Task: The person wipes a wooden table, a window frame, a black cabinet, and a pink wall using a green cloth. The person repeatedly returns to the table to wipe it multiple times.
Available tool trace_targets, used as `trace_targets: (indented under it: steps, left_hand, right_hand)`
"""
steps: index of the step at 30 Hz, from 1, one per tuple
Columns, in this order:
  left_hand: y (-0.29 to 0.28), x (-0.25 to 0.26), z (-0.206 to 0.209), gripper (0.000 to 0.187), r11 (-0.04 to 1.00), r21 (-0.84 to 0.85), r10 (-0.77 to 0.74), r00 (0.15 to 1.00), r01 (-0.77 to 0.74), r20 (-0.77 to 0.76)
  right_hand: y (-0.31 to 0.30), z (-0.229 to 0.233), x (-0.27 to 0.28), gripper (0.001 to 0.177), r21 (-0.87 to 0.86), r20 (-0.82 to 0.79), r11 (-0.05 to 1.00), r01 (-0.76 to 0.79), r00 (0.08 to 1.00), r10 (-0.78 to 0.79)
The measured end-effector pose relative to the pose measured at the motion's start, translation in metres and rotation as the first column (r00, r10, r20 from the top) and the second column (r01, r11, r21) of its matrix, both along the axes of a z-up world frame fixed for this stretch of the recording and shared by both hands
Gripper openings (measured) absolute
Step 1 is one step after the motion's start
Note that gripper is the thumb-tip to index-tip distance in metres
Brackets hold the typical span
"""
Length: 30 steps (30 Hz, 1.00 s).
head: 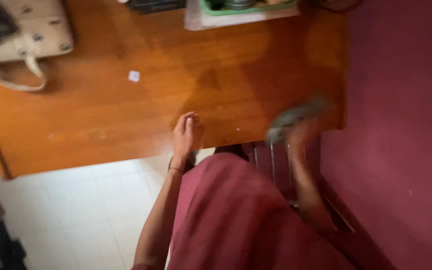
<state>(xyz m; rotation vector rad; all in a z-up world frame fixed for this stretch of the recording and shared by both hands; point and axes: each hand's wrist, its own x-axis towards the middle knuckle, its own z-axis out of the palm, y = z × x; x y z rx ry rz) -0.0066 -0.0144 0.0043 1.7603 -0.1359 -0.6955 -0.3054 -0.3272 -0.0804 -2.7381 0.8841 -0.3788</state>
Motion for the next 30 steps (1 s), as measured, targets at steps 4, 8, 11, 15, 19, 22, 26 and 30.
trace_targets:
  steps: [4, 8, 11, 15, 19, 22, 26, 30]
  left_hand:
    - [0.007, -0.003, 0.004, 0.031, 0.998, 0.034, 0.045, 0.999, -0.044, -0.014]
    - [0.041, 0.004, 0.006, 0.031, 0.987, 0.003, 0.159, 0.986, -0.159, -0.055]
    - [0.08, 0.004, 0.008, 0.032, 0.961, 0.018, 0.276, 0.958, -0.275, -0.078]
    - [0.146, -0.006, 0.003, 0.032, 0.886, -0.059, 0.456, 0.888, -0.459, -0.064]
    - [0.218, -0.018, -0.008, 0.033, 0.779, -0.026, 0.622, 0.778, -0.627, -0.09]
    - [0.284, -0.027, -0.018, 0.032, 0.724, -0.093, 0.68, 0.729, -0.684, -0.072]
    - [0.377, -0.031, -0.022, 0.032, 0.688, -0.046, 0.716, 0.687, -0.724, -0.121]
    - [0.469, -0.019, -0.018, 0.032, 0.67, 0.005, 0.738, 0.666, -0.742, -0.112]
  right_hand:
    - [-0.062, 0.016, -0.02, 0.065, -0.391, -0.076, 0.862, 0.322, 0.922, -0.379]
    - [-0.065, 0.018, 0.038, 0.076, 0.052, -0.007, 0.637, 0.769, 0.638, -0.77]
    - [-0.039, 0.032, 0.086, 0.067, 0.127, 0.003, 0.827, 0.548, 0.833, -0.553]
    - [0.009, 0.028, 0.192, 0.051, 0.062, 0.003, 0.993, 0.104, 0.995, -0.105]
    - [0.105, 0.018, 0.318, 0.054, -0.058, 0.079, 0.959, -0.279, 0.956, 0.283]
    - [0.199, 0.022, 0.399, 0.074, -0.016, 0.114, 0.897, -0.441, 0.891, 0.44]
    - [0.307, 0.024, 0.483, 0.083, -0.034, 0.078, 0.888, -0.458, 0.885, 0.46]
    - [0.428, 0.022, 0.53, 0.059, -0.105, 0.157, 0.892, -0.44, 0.878, 0.452]
